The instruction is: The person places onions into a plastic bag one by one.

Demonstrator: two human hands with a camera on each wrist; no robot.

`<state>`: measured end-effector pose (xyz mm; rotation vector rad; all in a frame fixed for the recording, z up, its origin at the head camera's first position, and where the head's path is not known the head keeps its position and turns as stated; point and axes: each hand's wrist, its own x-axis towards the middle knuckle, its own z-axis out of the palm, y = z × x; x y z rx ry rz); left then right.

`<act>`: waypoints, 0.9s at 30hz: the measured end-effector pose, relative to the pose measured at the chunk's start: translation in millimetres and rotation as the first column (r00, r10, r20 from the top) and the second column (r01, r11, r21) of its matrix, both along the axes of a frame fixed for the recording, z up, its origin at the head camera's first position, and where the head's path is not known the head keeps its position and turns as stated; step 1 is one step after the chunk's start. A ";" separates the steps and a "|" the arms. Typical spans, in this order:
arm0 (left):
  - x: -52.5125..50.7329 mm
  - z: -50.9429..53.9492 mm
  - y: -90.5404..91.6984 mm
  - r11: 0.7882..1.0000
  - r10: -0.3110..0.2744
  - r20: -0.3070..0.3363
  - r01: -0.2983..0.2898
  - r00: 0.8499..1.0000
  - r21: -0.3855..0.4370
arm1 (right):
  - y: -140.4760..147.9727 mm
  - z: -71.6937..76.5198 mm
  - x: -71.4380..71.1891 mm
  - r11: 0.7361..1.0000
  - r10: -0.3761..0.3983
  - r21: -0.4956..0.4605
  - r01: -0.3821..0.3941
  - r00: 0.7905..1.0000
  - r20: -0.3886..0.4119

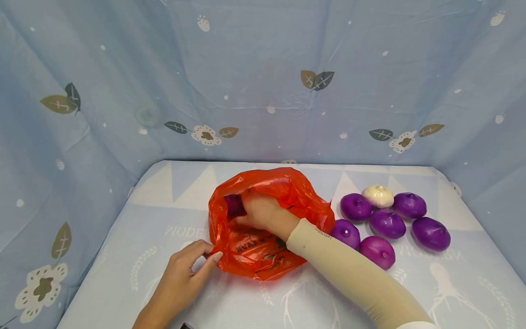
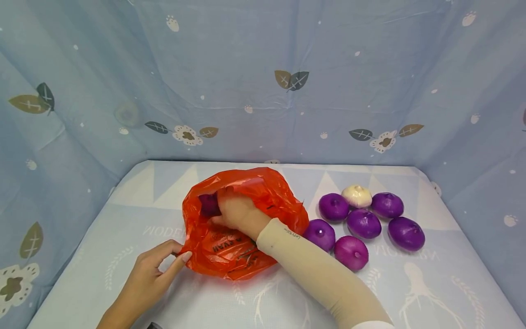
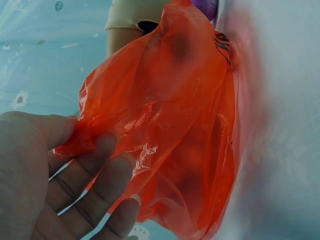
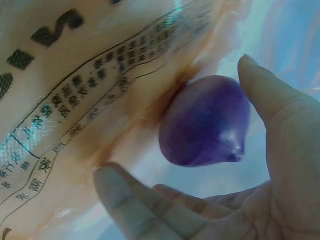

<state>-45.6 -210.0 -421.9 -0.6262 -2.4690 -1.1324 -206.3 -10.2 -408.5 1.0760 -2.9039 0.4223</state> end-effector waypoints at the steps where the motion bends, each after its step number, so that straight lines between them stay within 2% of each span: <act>1: 0.0 -0.1 0.0 1.000 0.001 -0.007 -0.001 1.000 0.001 | 0.5 1.1 1.0 1.000 0.005 0.009 -0.005 1.000 0.001; 8: 1.4 -1.3 -0.3 1.000 -0.001 -0.045 0.001 0.999 0.012 | 2.2 17.6 23.6 1.000 0.003 0.026 -0.005 0.997 0.080; 13: 0.5 -1.0 -0.7 1.000 -0.008 -0.030 0.008 1.000 0.011 | 9.8 37.1 45.8 0.997 -0.029 0.074 0.022 0.995 0.096; 18: 1.3 0.3 -2.9 1.000 -0.008 -0.036 0.009 0.999 0.020 | 27.4 62.0 71.5 0.992 -0.001 0.125 -0.011 0.996 0.093; 23: -0.6 1.7 -1.7 0.999 -0.011 -0.038 0.012 0.999 0.034 | 65.8 85.7 96.1 0.998 0.026 0.057 -0.033 0.992 0.125; 27: -1.0 2.6 -1.2 0.999 -0.019 -0.025 0.020 1.000 0.027 | 103.5 100.0 112.4 0.998 0.029 -0.051 -0.021 0.988 0.154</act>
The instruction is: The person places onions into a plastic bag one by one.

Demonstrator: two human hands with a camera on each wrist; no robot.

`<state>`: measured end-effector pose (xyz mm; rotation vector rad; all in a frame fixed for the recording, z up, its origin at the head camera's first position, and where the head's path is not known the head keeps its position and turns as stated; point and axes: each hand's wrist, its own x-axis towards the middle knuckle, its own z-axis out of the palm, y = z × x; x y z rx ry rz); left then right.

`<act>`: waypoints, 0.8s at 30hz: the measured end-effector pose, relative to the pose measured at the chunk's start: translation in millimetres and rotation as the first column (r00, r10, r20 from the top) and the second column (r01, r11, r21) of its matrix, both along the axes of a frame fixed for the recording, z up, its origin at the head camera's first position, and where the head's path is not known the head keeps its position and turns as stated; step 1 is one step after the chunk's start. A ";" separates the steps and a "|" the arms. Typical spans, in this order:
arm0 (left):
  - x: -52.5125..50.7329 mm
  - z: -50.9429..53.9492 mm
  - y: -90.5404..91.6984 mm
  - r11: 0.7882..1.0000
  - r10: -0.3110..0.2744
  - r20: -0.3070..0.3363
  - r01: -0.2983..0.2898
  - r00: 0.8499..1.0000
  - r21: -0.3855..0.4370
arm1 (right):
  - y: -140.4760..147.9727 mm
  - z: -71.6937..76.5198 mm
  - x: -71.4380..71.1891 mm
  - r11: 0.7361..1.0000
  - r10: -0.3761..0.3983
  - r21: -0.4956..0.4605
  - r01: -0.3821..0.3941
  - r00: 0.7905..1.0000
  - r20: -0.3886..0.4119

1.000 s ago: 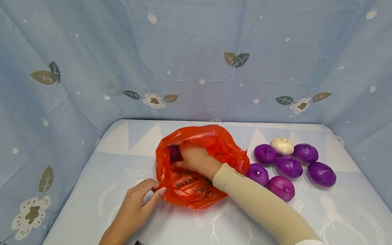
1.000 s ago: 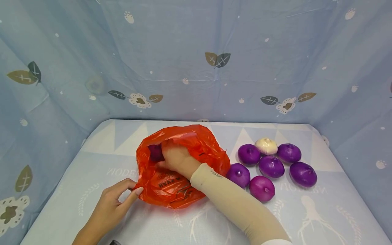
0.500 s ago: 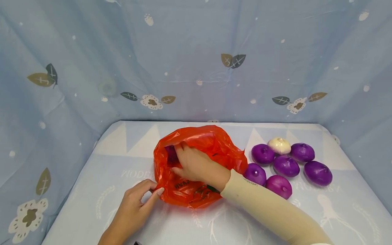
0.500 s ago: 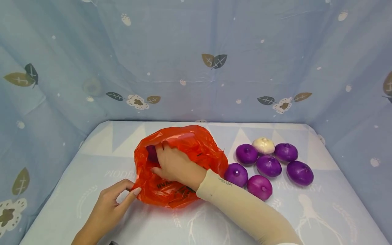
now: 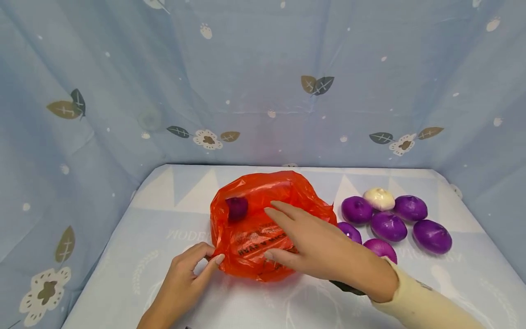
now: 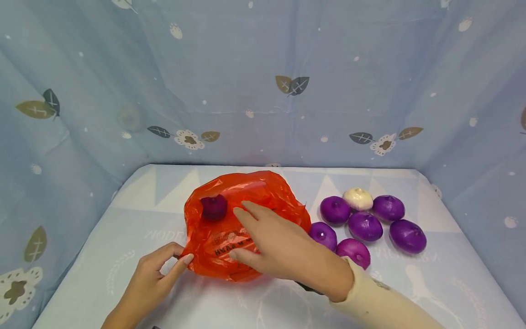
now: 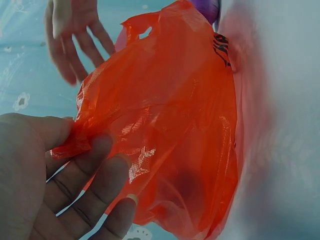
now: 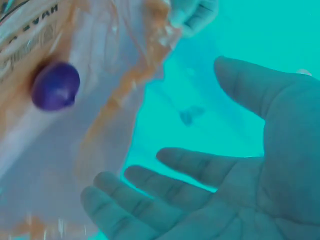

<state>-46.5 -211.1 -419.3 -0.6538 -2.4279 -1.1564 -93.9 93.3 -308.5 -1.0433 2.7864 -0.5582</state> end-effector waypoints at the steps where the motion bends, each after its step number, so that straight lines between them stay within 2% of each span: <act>1: 0.6 -0.2 0.1 1.000 0.001 -0.002 -0.001 1.000 -0.001 | 9.4 2.1 3.2 0.999 -0.003 -0.032 0.003 1.000 0.001; 6: 2.7 -0.1 0.5 1.000 0.007 -0.008 -0.007 1.000 0.000 | 55.1 10.8 18.9 0.981 -0.042 -0.192 0.041 0.999 -0.004; 10: 2.1 0.3 1.9 1.000 0.006 -0.011 -0.006 1.000 0.005 | 90.1 13.4 30.8 0.971 -0.091 -0.227 0.074 0.994 -0.067; 12: 1.8 1.5 2.1 1.000 0.008 0.003 -0.008 1.000 0.002 | 105.6 13.4 35.5 0.966 -0.095 -0.251 0.066 0.990 -0.105; 16: 1.7 1.3 1.8 1.000 0.006 0.021 -0.006 1.000 0.000 | 128.5 13.0 45.0 0.952 -0.146 -0.291 0.091 0.974 -0.173; 20: 1.0 -0.1 2.5 1.000 -0.005 0.017 0.005 1.000 -0.001 | 147.1 8.2 48.9 0.941 -0.252 -0.279 0.193 0.948 -0.193; 24: 0.5 0.0 3.1 1.000 -0.005 0.013 0.005 1.000 -0.004 | 165.9 -5.2 44.4 0.937 -0.323 -0.186 0.296 0.936 -0.141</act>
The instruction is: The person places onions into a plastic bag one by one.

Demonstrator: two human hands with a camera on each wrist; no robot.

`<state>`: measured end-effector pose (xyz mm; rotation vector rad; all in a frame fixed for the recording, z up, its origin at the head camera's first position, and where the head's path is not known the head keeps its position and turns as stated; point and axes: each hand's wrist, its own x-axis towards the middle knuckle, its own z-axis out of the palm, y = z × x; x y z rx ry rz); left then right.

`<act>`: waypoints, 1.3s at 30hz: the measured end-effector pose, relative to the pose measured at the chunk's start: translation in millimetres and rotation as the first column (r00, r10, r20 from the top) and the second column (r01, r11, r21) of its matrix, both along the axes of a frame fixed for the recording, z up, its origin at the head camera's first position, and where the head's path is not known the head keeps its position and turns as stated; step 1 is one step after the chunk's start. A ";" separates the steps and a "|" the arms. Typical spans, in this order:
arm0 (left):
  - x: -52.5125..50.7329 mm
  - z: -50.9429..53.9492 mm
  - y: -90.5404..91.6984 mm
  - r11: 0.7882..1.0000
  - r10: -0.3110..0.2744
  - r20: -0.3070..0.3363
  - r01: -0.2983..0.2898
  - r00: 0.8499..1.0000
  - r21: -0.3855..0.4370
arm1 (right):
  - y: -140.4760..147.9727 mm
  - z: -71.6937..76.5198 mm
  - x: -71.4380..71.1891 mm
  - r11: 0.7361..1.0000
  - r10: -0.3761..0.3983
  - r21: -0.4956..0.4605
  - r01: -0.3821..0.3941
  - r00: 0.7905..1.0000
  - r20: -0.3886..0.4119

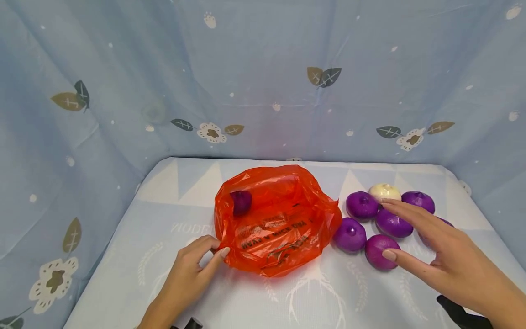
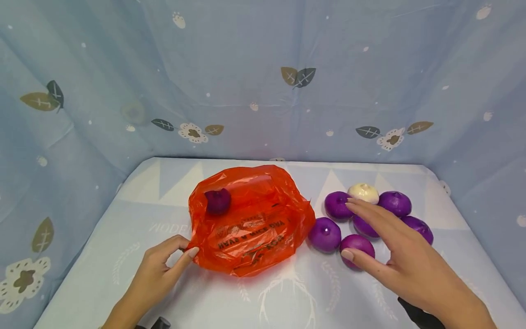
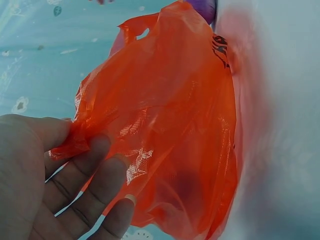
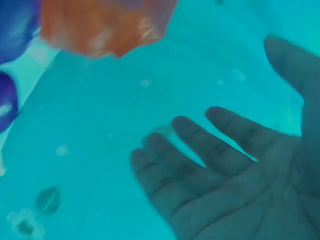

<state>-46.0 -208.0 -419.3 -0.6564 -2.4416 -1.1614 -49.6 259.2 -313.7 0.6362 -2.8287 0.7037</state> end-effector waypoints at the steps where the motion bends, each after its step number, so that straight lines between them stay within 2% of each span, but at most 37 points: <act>1: 0.1 0.0 -0.2 1.000 0.002 0.000 -0.002 1.000 0.001 | 3.9 -4.2 -2.3 1.000 -0.010 0.023 0.009 1.000 0.023; 9: 1.3 0.2 -0.8 1.000 0.010 0.021 -0.010 1.000 0.006 | 28.7 -43.6 -22.3 0.995 -0.019 0.104 0.002 0.987 0.160; 14: 1.3 -0.2 -0.6 1.000 0.006 0.003 -0.006 1.000 0.007 | 40.4 -65.9 -27.1 0.991 -0.044 0.133 0.012 0.969 0.242; 18: 1.5 0.5 -0.2 1.000 0.008 0.000 -0.008 1.000 0.013 | 47.0 -78.0 -30.4 0.983 -0.071 0.180 0.023 0.961 0.266; 25: 1.1 1.7 0.9 1.000 0.013 -0.004 -0.013 1.000 0.025 | 51.4 -87.6 -34.0 0.967 -0.123 0.248 0.056 0.957 0.264; 31: 1.1 0.5 -0.5 1.000 0.016 0.025 -0.016 1.000 0.012 | 52.0 -89.6 -32.1 0.961 -0.165 0.262 0.092 0.949 0.270; 39: 0.4 0.4 0.3 1.000 0.010 0.011 -0.011 1.000 0.018 | 51.4 -92.6 -29.4 0.970 -0.128 0.233 0.073 0.965 0.231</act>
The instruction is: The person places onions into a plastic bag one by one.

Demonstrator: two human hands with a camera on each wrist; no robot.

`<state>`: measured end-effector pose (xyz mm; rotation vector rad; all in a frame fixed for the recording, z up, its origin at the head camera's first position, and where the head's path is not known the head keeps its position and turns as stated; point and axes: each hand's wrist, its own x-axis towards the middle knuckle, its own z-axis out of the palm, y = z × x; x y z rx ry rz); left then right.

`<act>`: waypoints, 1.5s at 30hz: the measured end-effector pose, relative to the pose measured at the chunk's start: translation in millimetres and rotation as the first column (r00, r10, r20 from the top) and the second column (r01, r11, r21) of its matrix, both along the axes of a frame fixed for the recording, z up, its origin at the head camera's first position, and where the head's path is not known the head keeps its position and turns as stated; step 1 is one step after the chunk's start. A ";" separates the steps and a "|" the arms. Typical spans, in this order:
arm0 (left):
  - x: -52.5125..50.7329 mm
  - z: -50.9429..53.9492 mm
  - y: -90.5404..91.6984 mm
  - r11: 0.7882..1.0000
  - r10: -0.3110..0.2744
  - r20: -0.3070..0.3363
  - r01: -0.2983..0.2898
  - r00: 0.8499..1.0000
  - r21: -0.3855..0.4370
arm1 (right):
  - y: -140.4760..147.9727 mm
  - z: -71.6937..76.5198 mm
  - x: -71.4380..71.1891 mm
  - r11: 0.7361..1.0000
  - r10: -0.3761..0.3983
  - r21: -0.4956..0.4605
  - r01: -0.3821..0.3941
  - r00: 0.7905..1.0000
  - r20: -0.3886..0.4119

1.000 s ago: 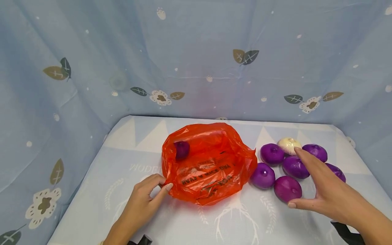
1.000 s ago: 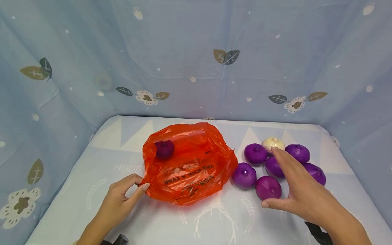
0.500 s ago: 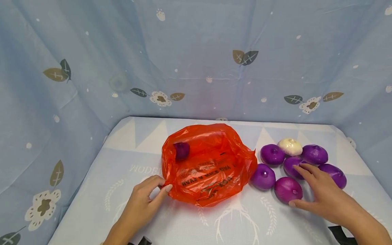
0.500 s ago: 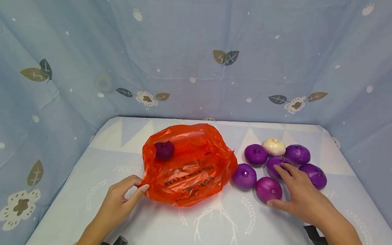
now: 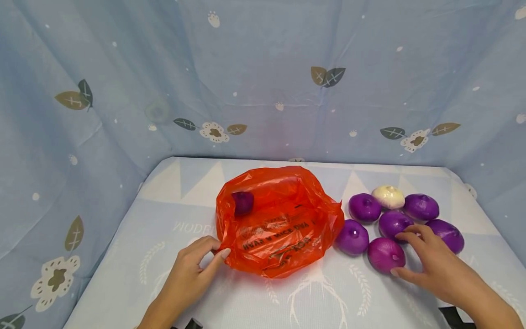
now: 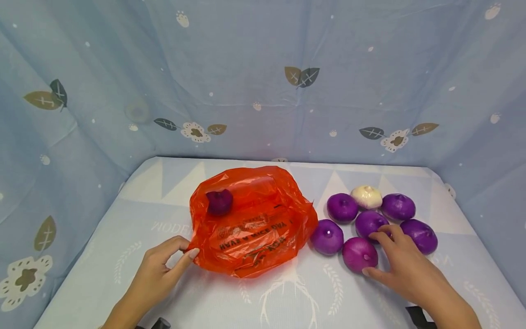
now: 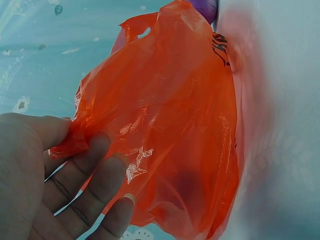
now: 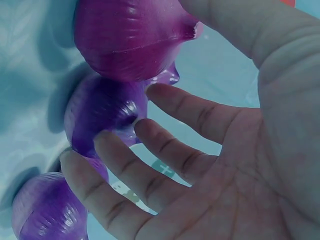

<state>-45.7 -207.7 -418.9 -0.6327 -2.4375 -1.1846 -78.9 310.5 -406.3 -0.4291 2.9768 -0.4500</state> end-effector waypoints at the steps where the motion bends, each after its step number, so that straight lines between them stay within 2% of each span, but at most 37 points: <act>1: 0.1 0.2 0.1 1.000 0.003 0.001 -0.003 1.000 0.000 | 0.2 -0.3 -0.2 1.000 0.004 -0.002 -0.004 1.000 0.001; 8: 1.1 -0.2 -1.6 1.000 0.004 0.018 -0.004 1.000 -0.005 | 1.2 -2.5 -2.0 1.000 0.008 0.028 -0.010 0.997 0.075; 15: 1.3 2.0 -1.2 1.000 0.014 0.044 -0.014 0.999 -0.012 | -0.5 -2.4 -4.7 1.000 -0.016 0.012 0.015 0.990 0.137; 25: 0.3 -0.8 -1.0 1.000 -0.009 -0.003 0.009 1.000 -0.001 | -6.7 -2.7 -11.3 0.999 -0.049 0.006 0.049 0.972 0.230; 31: 0.4 -0.4 -0.6 1.000 -0.013 -0.003 0.013 1.000 0.002 | -10.6 -6.8 -8.9 1.000 -0.028 0.013 0.026 0.975 0.220; 40: -0.3 -1.6 -1.2 1.000 -0.009 -0.008 0.009 1.000 -0.008 | -18.5 -15.5 -2.0 0.999 0.021 -0.034 -0.018 0.996 0.088; 45: 0.0 -1.2 -1.2 1.000 -0.013 -0.006 0.013 1.000 -0.007 | -20.4 -16.2 -0.5 1.000 0.012 -0.017 -0.011 0.998 0.062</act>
